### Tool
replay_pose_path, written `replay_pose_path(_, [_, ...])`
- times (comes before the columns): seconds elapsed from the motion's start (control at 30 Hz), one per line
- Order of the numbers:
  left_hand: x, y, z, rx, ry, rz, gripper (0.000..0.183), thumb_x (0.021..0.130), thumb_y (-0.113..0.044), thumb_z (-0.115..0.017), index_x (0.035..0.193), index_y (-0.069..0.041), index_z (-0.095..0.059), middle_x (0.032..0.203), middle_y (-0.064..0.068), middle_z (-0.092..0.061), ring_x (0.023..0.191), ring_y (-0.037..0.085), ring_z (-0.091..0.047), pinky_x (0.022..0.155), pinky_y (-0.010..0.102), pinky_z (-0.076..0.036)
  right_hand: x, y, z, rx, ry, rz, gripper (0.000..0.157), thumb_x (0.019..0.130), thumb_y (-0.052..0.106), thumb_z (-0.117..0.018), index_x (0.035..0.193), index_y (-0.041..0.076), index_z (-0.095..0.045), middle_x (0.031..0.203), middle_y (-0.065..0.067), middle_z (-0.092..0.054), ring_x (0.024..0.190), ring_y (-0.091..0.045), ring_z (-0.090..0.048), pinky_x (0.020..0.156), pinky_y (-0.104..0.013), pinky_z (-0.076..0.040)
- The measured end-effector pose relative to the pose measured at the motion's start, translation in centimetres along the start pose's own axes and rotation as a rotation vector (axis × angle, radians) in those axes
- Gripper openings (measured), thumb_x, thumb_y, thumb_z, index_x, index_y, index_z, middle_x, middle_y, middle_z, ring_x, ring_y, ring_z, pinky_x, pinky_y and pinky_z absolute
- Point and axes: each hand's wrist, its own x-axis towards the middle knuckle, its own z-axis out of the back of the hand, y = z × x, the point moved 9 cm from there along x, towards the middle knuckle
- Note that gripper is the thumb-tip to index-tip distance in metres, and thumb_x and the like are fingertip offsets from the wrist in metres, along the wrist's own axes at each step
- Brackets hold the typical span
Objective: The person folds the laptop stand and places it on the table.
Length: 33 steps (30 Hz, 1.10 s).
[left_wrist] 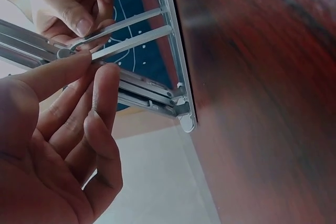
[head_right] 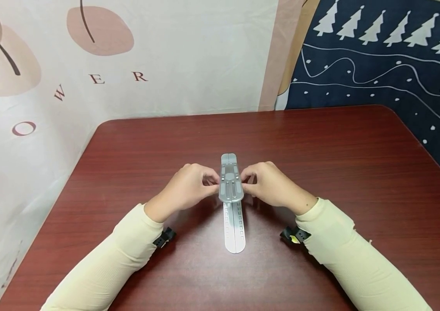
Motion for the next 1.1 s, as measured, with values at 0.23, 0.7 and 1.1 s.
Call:
replay_pose_path(0.23, [0.02, -0.04, 0.07, 0.005, -0.011, 0.004, 0.004, 0.078, -0.033, -0.070, 0.075, -0.032, -0.068, 0.071, -0.021, -0.066, 0.066, -0.005, -0.057, 0.060, 0.025, -0.044, 0.03, 0.16, 0.15, -0.022, -0.011, 0.011, 0.013, 0.080, 0.010, -0.066, 0.079, 0.022, -0.067, 0.056, 0.007, -0.056, 0.051, -0.010, -0.053, 0.046, -0.024, -0.043])
replay_pose_path(0.7, [-0.05, -0.14, 0.01, 0.020, -0.009, 0.014, 0.004, 0.078, -0.035, -0.070, 0.075, -0.033, -0.067, 0.071, -0.022, -0.065, 0.066, -0.005, -0.057, 0.059, 0.026, -0.044, 0.03, 0.20, 0.06, -0.013, 0.009, 0.018, 0.013, 0.080, 0.007, -0.065, 0.079, 0.020, -0.066, 0.062, 0.007, -0.059, 0.052, -0.012, -0.054, 0.046, -0.024, -0.044])
replay_pose_path(1.1, [-0.02, 0.09, 0.15, 0.024, -0.035, 0.024, 0.005, 0.079, -0.034, -0.069, 0.074, -0.033, -0.067, 0.071, -0.022, -0.064, 0.065, -0.004, -0.057, 0.058, 0.026, -0.043, 0.11, 0.80, 0.46, -0.091, -0.086, 0.086, 0.014, 0.077, 0.005, -0.066, 0.078, 0.018, -0.067, 0.072, 0.006, -0.065, 0.059, -0.005, -0.056, 0.054, -0.021, -0.046])
